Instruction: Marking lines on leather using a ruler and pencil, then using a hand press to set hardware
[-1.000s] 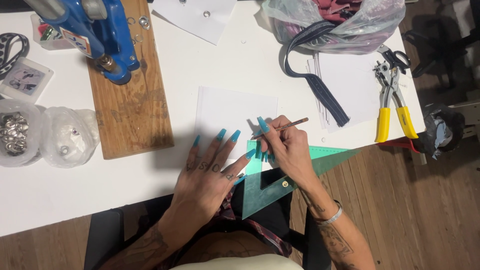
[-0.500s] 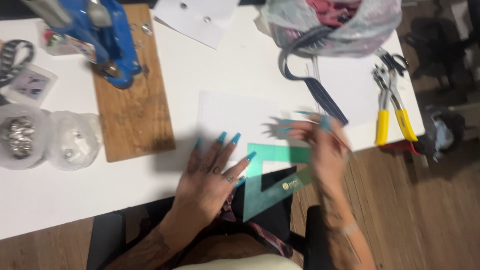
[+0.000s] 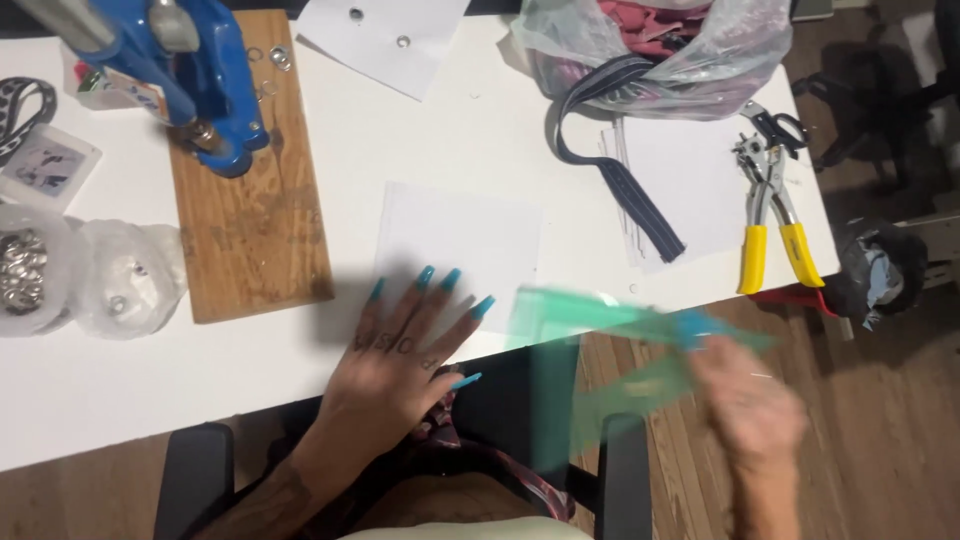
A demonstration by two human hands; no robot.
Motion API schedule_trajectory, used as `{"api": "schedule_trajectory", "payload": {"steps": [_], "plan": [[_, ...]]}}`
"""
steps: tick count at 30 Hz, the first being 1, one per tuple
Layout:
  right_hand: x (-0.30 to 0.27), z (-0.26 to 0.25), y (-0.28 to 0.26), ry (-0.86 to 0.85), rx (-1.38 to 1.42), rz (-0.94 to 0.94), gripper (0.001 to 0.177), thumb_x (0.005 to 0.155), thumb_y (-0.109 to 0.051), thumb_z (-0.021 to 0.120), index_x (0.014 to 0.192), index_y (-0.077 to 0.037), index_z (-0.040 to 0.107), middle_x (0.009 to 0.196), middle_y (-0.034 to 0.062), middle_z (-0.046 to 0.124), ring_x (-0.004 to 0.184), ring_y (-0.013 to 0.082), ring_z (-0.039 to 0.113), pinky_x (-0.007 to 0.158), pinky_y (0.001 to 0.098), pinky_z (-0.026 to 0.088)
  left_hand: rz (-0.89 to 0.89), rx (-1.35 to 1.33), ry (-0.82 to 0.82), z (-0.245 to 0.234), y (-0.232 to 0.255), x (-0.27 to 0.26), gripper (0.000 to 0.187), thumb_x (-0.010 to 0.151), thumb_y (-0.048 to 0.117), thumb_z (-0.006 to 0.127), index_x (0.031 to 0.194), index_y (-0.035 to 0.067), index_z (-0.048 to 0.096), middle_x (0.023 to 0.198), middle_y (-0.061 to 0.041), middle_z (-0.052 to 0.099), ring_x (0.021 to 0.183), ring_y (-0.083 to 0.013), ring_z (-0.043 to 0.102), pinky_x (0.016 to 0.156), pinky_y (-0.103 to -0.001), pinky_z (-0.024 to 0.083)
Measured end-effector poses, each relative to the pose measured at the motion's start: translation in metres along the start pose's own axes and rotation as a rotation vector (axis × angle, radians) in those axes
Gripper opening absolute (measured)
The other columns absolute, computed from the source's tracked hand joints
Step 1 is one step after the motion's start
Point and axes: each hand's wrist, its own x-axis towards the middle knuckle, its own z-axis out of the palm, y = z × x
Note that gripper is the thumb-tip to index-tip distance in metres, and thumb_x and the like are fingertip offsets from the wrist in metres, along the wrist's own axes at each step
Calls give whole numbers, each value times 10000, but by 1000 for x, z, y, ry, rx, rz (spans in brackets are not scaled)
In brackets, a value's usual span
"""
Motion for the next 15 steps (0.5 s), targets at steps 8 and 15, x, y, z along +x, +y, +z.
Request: {"api": "schedule_trajectory", "payload": {"steps": [8, 15], "plan": [[-12, 48, 31, -140, 1774, 1804, 175, 1031, 37, 615, 998, 208, 633, 775, 269, 641, 585, 345, 594, 517, 389, 447, 87, 58, -2, -4, 8, -1, 783, 774, 499, 662, 1366, 161, 275, 1422, -59, 191, 1320, -219, 172, 1083, -439, 152], [11, 41, 11, -37, 1681, 1715, 232, 953, -138, 652, 1068, 64, 665, 788, 175, 733, 414, 154, 526, 350, 276, 414, 179, -402, -68, -4, -15, 2, 450, 820, 251, 580, 1221, 80, 468, 1369, -44, 311, 1297, -195, 218, 1075, -482, 42]]}}
